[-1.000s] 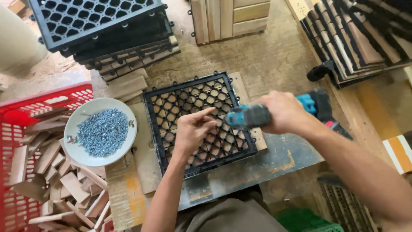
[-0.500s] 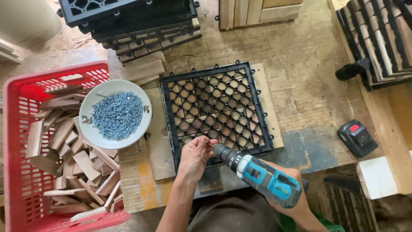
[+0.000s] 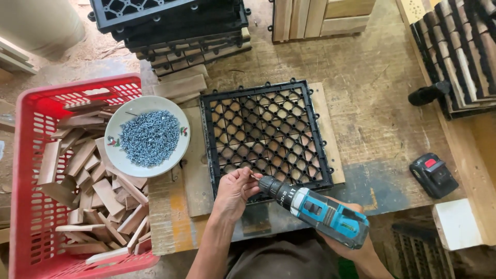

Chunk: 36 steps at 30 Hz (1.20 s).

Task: Assembling wooden deck tiles by using a power drill to drive screws through a plastic base into wooden slats.

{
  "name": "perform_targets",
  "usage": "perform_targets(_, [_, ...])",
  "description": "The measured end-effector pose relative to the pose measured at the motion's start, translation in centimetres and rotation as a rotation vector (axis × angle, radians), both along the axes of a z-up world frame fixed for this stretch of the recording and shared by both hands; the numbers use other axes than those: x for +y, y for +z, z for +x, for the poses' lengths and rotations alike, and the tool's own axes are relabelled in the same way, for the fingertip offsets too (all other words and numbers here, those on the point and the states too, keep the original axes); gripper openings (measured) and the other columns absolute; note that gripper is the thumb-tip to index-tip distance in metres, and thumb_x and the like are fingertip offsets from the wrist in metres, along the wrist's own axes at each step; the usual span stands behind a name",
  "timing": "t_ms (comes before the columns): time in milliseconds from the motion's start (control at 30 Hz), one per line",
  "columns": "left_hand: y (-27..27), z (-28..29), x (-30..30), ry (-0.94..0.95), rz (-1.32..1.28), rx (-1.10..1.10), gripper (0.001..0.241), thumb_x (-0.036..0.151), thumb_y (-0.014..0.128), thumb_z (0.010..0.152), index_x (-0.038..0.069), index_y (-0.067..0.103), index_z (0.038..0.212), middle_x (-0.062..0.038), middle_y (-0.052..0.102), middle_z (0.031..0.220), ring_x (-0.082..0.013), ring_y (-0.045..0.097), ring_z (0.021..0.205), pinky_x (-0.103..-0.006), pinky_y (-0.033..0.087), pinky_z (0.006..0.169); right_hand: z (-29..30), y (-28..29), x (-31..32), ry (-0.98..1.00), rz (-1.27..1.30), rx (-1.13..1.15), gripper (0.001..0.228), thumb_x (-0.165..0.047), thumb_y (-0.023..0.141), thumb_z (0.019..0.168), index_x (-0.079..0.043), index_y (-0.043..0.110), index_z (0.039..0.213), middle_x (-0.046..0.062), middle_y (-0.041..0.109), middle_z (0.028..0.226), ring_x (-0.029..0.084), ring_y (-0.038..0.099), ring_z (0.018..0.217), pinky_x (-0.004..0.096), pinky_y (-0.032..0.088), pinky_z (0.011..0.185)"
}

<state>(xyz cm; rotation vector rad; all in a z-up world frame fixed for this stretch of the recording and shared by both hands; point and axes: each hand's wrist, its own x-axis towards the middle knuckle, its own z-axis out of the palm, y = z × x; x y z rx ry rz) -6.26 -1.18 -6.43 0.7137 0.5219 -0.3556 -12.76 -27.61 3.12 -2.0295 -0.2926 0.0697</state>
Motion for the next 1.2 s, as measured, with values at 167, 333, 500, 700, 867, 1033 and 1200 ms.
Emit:
perform_targets(167, [2.5,0.5,-0.1,-0.094,0.043,0.036,0.022,0.019,0.072,0.094,-0.001,0.066,0.088,-0.022,0.076,0.086,-0.0234,0.073,0.066,-0.0289,0.064,0.058,-0.4,-0.5,-1.0,0.006,-0.011,-0.006,0.053,-0.032,0.079,0.08,-0.004,0.072,0.125,0.012,0.079,0.12,0.024,0.084,0.098,0.038,0.073,0.085])
perform_targets(333, [2.8,0.6,-0.3,-0.234,0.141,0.015,0.022,0.017,0.075,0.092,-0.001,0.066,0.083,-0.019,0.074,0.081,-0.0189,0.069,0.061,-0.0252,0.061,0.056,-0.2,1.7,-1.6,0.009,-0.142,0.009,0.054,-0.036,0.081,0.078,-0.008,0.074,0.123,0.008,0.082,0.116,0.018,0.086,0.093,0.032,0.071,0.082])
perform_targets(500, [2.9,0.9,-1.2,-0.259,0.212,0.038,0.025,0.019,0.076,0.091,-0.003,0.067,0.083,-0.017,0.071,0.076,-0.0159,0.064,0.055,-0.0247,0.058,0.052,-0.3,2.3,-1.5,0.02,-0.183,-0.014,0.045,-0.024,0.077,0.082,-0.008,0.074,0.125,0.01,0.079,0.123,0.022,0.081,0.107,0.035,0.067,0.091])
perform_targets(700, [3.4,1.6,-1.2,-0.384,0.153,-0.126,0.028,0.029,0.074,0.092,0.002,0.068,0.086,-0.008,0.067,0.069,-0.0139,0.063,0.059,-0.0263,0.06,0.064,1.2,2.6,-3.2,0.041,0.053,0.046,0.054,-0.025,0.074,0.077,-0.001,0.071,0.126,0.013,0.082,0.114,0.027,0.085,0.097,0.041,0.074,0.084])
perform_targets(867, [6.9,4.6,-0.7,-0.433,0.652,-0.197,0.041,0.036,0.063,0.093,0.005,0.075,0.117,-0.01,0.08,0.108,-0.0165,0.074,0.099,-0.0262,0.058,0.086,4.1,5.4,-4.6,0.01,-0.034,0.032,0.034,-0.021,0.08,0.07,-0.006,0.074,0.1,0.003,0.082,0.082,0.015,0.08,0.07,0.031,0.065,0.062])
perform_targets(1033, [10.8,6.4,-0.4,-0.332,1.044,-0.469,0.059,0.031,0.074,0.087,0.006,0.06,0.138,-0.013,0.066,0.138,-0.0248,0.064,0.128,-0.0367,0.053,0.107,8.5,7.8,-3.7,-0.11,-0.184,0.165,0.027,-0.008,0.089,0.063,-0.011,0.084,0.089,0.005,0.085,0.08,0.015,0.081,0.067,0.03,0.065,0.059])
perform_targets(1200, [11.5,8.3,-2.6,-0.434,0.929,-1.262,0.08,0.021,0.087,0.079,0.015,0.051,0.15,-0.011,0.059,0.148,-0.0324,0.055,0.137,-0.0487,0.048,0.112,13.5,9.2,-1.2,-0.193,-0.696,0.394,0.049,-0.027,0.092,0.053,-0.002,0.077,0.093,0.018,0.079,0.093,0.041,0.075,0.095,0.056,0.054,0.084])
